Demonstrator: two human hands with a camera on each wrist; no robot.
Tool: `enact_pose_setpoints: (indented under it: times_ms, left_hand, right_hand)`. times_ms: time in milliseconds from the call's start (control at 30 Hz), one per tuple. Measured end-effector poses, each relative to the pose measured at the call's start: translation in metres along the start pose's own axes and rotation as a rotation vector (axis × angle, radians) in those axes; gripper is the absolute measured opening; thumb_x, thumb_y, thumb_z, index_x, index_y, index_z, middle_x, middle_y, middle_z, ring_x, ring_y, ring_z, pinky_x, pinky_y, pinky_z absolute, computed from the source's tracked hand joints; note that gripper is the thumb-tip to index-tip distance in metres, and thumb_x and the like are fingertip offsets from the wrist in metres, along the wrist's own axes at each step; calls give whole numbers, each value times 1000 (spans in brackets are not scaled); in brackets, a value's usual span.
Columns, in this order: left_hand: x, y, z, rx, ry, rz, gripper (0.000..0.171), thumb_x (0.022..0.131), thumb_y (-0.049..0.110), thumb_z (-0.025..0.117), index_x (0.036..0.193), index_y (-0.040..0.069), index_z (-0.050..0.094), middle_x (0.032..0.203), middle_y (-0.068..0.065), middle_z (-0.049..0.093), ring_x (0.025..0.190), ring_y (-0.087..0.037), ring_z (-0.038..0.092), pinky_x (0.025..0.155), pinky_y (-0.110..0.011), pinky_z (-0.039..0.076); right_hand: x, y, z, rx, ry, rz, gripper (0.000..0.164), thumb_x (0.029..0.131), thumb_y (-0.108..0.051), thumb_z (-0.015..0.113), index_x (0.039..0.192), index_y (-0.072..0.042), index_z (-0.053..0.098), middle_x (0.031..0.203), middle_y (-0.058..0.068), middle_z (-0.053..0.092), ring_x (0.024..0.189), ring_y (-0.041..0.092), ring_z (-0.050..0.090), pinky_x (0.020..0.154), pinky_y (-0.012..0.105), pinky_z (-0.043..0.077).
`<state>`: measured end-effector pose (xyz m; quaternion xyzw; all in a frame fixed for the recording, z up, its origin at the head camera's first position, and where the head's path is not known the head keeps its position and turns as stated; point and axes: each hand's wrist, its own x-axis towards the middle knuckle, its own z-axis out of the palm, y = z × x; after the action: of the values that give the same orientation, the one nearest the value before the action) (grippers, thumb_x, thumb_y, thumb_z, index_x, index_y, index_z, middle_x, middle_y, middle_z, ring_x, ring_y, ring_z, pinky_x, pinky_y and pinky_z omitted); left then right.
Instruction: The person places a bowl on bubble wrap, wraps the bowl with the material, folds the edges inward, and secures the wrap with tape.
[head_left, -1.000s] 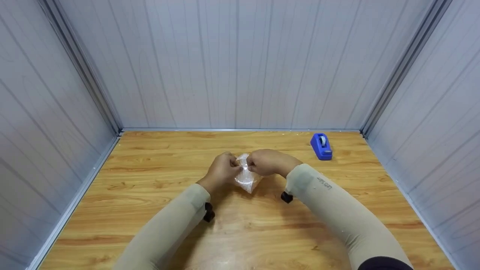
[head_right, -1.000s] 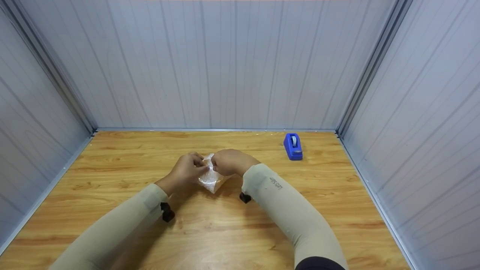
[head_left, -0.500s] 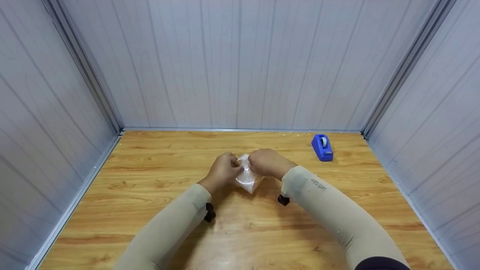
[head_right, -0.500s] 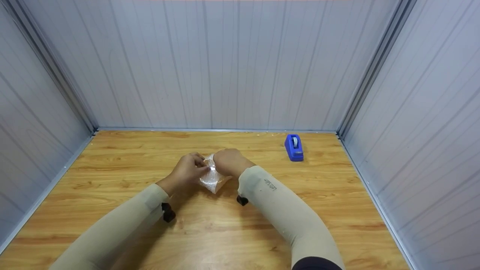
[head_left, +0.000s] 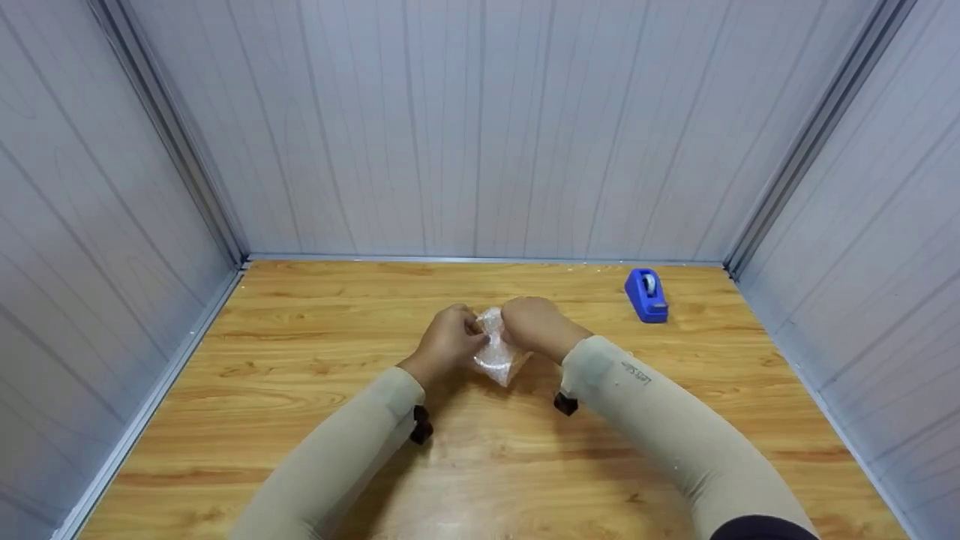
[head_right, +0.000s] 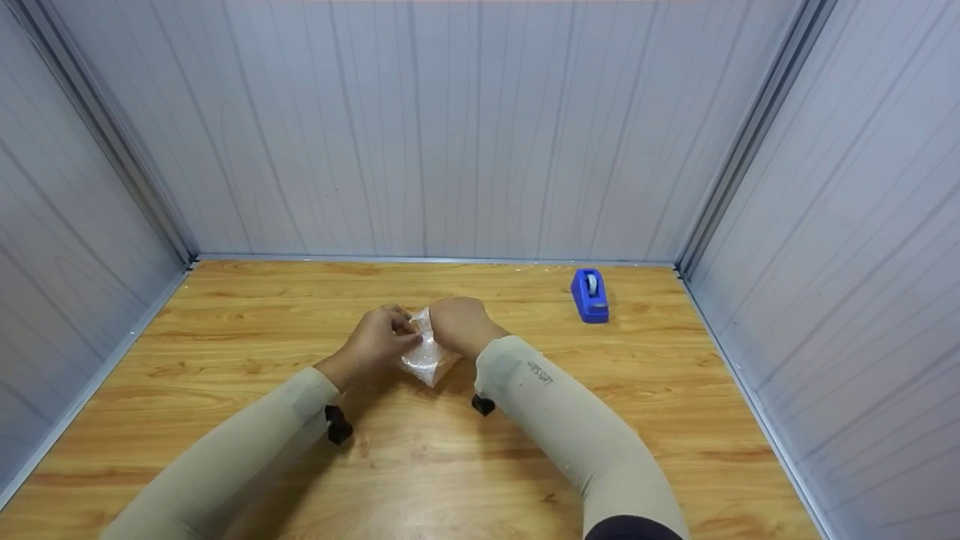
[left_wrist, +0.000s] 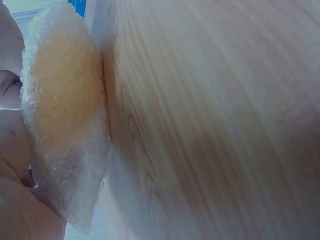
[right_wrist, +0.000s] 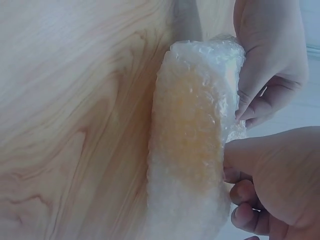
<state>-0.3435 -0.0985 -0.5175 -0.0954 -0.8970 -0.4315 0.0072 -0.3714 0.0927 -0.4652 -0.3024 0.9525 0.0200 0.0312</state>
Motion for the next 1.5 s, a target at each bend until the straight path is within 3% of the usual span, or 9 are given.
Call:
enact_pose_setpoints:
  times_ms: [233, 467, 567, 767, 967, 1233, 1500]
  left_hand:
    - [1, 1, 2, -12, 6, 0, 15, 99, 5, 86, 85, 3, 81, 125, -11, 75, 124, -32, 72, 106, -43, 64]
    - [1, 1, 0, -6, 15, 5, 12, 98, 3, 86, 87, 2, 81, 121, -13, 76, 117, -30, 72, 100, -42, 65]
    - [0, 1, -2, -1, 20, 10, 12, 98, 3, 86, 87, 3, 81, 119, -13, 76, 113, -30, 72, 97, -42, 65]
    - [-2, 1, -5, -12, 10, -46, 8, 99, 5, 87, 94, 8, 81, 127, -10, 77, 117, -26, 71, 94, -36, 65]
    - [-1, -2, -5, -21, 52, -21, 6, 100, 4, 84, 104, 4, 79, 119, -13, 79, 98, -20, 66, 78, -31, 57]
    - [-5, -7, -8, -57, 85, 1, 8, 106, 2, 74, 113, 2, 71, 120, -16, 77, 100, -24, 71, 81, -36, 63]
    - [-4, -6, -18, -96, 41, -76, 15, 109, 14, 78, 121, 7, 73, 126, -12, 76, 110, -26, 71, 88, -36, 63]
  right_hand:
    - [-2, 7, 1, 72, 30, 27, 27, 101, -21, 87, 100, 3, 75, 99, 19, 80, 88, 37, 75, 87, 55, 68]
    - [-2, 10, 3, 156, 9, 116, 23, 101, -21, 86, 98, -2, 75, 97, 14, 80, 88, 35, 74, 87, 54, 67]
    - [-2, 10, 3, 224, 4, 163, 17, 101, -18, 84, 101, -5, 73, 98, 12, 79, 89, 32, 73, 86, 53, 66]
    - [-6, 11, 4, 415, -26, 211, 6, 103, -11, 74, 105, -10, 69, 98, 4, 70, 84, 22, 61, 74, 38, 52]
    - [-5, 14, 7, 546, -61, 233, 15, 102, -3, 63, 112, -13, 68, 99, 4, 65, 81, 19, 59, 68, 32, 49]
    - [-4, 10, 13, 603, -10, 221, 8, 105, -8, 65, 109, -11, 72, 97, 4, 67, 81, 18, 60, 67, 29, 51]
    - [-7, 8, 8, 618, 20, 218, 13, 108, -15, 68, 102, -11, 79, 105, 8, 78, 82, 17, 66, 69, 30, 55]
